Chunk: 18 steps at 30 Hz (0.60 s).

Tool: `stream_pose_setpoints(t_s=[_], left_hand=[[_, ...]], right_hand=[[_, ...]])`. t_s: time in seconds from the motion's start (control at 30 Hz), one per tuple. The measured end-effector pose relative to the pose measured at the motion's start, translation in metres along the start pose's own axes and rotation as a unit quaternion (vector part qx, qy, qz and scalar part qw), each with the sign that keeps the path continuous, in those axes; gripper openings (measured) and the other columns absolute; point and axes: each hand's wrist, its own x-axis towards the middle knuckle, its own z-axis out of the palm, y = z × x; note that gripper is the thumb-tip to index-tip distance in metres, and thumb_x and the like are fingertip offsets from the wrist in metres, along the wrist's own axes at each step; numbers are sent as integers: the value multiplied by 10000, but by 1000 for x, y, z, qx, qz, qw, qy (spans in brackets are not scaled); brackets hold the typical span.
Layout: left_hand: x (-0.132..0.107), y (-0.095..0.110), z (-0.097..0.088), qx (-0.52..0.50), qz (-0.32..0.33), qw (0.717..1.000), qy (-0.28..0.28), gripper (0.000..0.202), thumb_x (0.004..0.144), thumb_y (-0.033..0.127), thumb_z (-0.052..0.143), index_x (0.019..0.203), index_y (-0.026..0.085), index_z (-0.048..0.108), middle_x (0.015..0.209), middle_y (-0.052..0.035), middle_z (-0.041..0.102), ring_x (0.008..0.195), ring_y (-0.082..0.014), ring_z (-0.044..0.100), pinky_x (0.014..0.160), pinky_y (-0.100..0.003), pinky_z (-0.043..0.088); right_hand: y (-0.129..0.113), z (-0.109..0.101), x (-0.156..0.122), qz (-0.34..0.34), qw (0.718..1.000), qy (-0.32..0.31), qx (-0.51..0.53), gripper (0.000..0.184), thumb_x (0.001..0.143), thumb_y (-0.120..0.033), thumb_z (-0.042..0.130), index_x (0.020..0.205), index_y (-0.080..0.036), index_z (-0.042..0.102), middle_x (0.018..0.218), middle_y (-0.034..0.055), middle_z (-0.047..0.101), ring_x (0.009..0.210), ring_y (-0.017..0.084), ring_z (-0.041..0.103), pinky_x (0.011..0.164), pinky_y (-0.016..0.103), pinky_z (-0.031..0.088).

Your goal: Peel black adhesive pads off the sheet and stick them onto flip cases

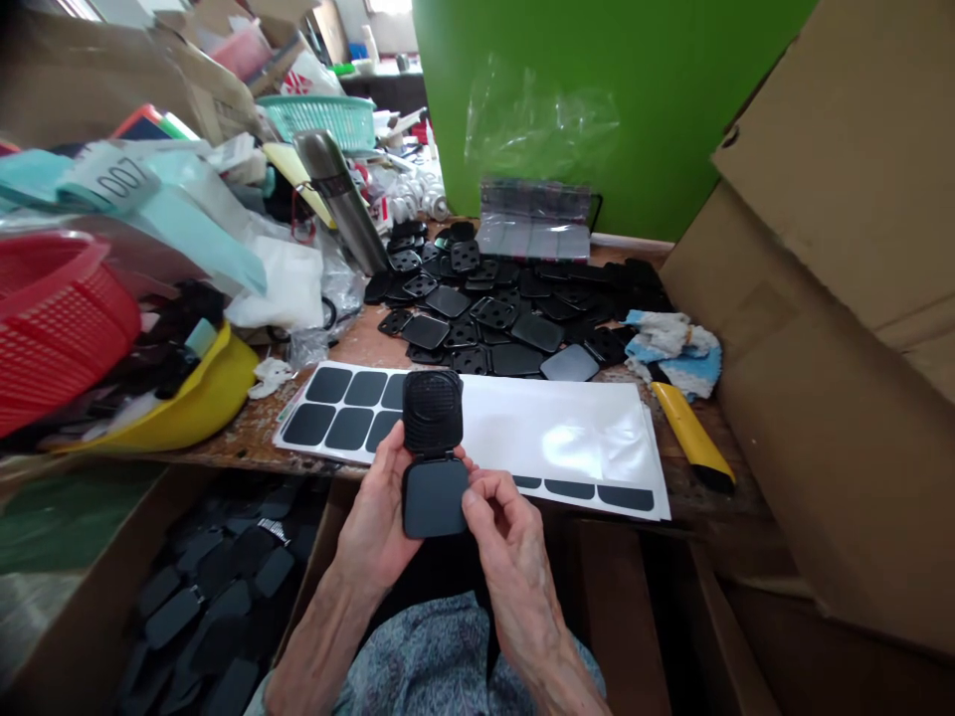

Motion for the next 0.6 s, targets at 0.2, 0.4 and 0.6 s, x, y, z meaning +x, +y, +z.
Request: stream_pose_setpoints(t_s=[0.2,0.4,0.6], left_hand=[[0,-2,-2,-2,6,1000,0,376,841,431,432,892,124,643,718,-53,667,691,-161,631,666,-253,506],[0,-3,-5,-13,13,1000,-7,362,839,423,442,888,127,643,718,-47,671,665,-163,634,679,-270,502],[0,-2,-7,-18,12,1000,-12,373,838,431,435,905,129,644,713,-51,671,669,-170,636,690,-283,501]], right_hand=[[1,1,1,-6,1000,-13,1,148,861,-295,501,745,-202,499,1154,32,559,1193,189,407,1023,363,253],[-1,3,0,-6,1000,-16,1,137,858,-292,496,756,-201,509,1152,42,571,1214,195,392,1041,382,241],[1,5,2,-4,1000,-12,-6,139,852,-302,499,763,-198,525,1160,48,572,1196,198,414,1034,387,258]])
